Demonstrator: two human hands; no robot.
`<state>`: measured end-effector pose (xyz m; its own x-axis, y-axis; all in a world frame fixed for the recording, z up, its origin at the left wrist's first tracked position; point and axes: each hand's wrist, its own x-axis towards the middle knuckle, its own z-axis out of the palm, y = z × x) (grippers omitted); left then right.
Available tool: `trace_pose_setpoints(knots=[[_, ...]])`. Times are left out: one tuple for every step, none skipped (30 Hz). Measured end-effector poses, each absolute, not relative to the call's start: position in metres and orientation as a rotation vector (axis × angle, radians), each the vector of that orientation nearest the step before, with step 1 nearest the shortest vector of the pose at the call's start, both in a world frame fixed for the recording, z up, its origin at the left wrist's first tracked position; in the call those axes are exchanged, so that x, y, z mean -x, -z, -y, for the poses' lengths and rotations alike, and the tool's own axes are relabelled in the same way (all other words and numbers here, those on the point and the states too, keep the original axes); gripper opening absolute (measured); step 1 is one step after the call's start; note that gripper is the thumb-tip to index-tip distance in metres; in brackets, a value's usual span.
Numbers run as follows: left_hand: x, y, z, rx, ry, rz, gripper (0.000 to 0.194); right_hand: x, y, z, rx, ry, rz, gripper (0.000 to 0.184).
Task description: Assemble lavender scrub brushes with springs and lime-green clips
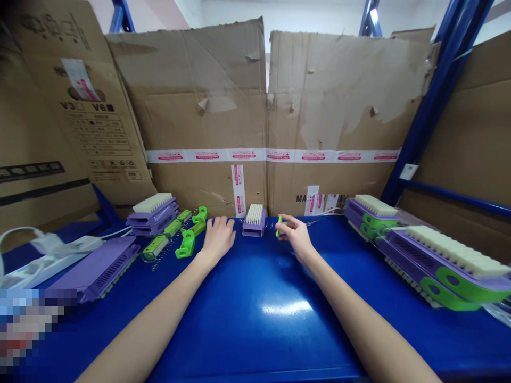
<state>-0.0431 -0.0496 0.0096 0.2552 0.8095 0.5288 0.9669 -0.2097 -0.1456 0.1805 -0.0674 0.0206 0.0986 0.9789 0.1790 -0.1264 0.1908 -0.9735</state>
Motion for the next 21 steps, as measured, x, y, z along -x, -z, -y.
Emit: trace_pose_setpoints(knots=[[0.041,-0.009,0.05,2.117,0.484,1.554,0.024,-0.183,-0.023,0.067,1.027,-1.059,1.144,0.052],[0.039,-0.009,0.051,2.146,0.489,1.499,0.024,-0.185,-0.025,0.067,1.039,-1.052,1.16,0.052],[0.037,-0.008,0.051,2.174,0.486,1.451,0.023,-0.187,-0.026,0.066,1.049,-1.049,1.18,0.051],[0.035,-0.008,0.051,2.198,0.478,1.411,0.023,-0.189,-0.028,0.066,1.057,-1.048,1.202,0.05],[0.034,-0.007,0.051,2.217,0.465,1.378,0.022,-0.19,-0.029,0.066,1.065,-1.047,1.223,0.049],[0.033,-0.007,0.051,2.232,0.451,1.353,0.022,-0.192,-0.03,0.066,1.076,-1.042,1.24,0.047],[0.033,-0.007,0.051,2.244,0.44,1.332,0.022,-0.194,-0.03,0.065,1.094,-1.031,1.249,0.045],[0.032,-0.006,0.051,2.253,0.432,1.313,0.022,-0.196,-0.031,0.065,1.117,-1.016,1.252,0.043],[0.032,-0.006,0.051,2.258,0.427,1.296,0.022,-0.197,-0.032,0.065,1.143,-1.001,1.248,0.041],[0.032,-0.006,0.051,2.26,0.424,1.282,0.022,-0.199,-0.033,0.064,1.17,-0.99,1.24,0.039],[0.032,-0.006,0.051,2.263,0.422,1.267,0.022,-0.201,-0.034,0.064,1.196,-0.981,1.23,0.037],[0.031,-0.006,0.051,2.267,0.422,1.254,0.022,-0.204,-0.035,0.064,1.218,-0.973,1.22,0.034],[0.031,-0.006,0.052,2.271,0.423,1.242,0.022,-0.206,-0.036,0.064,1.238,-0.964,1.213,0.032],[0.03,-0.006,0.052,2.278,0.426,1.231,0.022,-0.208,-0.037,0.064,1.257,-0.955,1.204,0.029],[0.03,-0.006,0.052,2.288,0.43,1.219,0.022,-0.21,-0.039,0.064,1.276,-0.943,1.195,0.027],[0.029,-0.005,0.052,2.301,0.436,1.206,0.023,-0.212,-0.039,0.064,1.3,-0.93,1.184,0.025],[0.029,-0.005,0.052,2.317,0.441,1.189,0.025,-0.213,-0.04,0.063,1.327,-0.914,1.172,0.023],[0.029,-0.004,0.052,2.337,0.444,1.169,0.027,-0.214,-0.04,0.063,1.357,-0.897,1.16,0.023],[0.029,-0.003,0.052,2.361,0.443,1.142,0.03,-0.215,-0.039,0.063,1.385,-0.881,1.15,0.023],[0.029,-0.003,0.052,2.386,0.439,1.114,0.033,-0.215,-0.038,0.062,1.409,-0.871,1.139,0.022],[0.029,-0.002,0.052,2.409,0.435,1.088,0.036,-0.215,-0.036,0.061,1.424,-0.876,1.123,0.022]])
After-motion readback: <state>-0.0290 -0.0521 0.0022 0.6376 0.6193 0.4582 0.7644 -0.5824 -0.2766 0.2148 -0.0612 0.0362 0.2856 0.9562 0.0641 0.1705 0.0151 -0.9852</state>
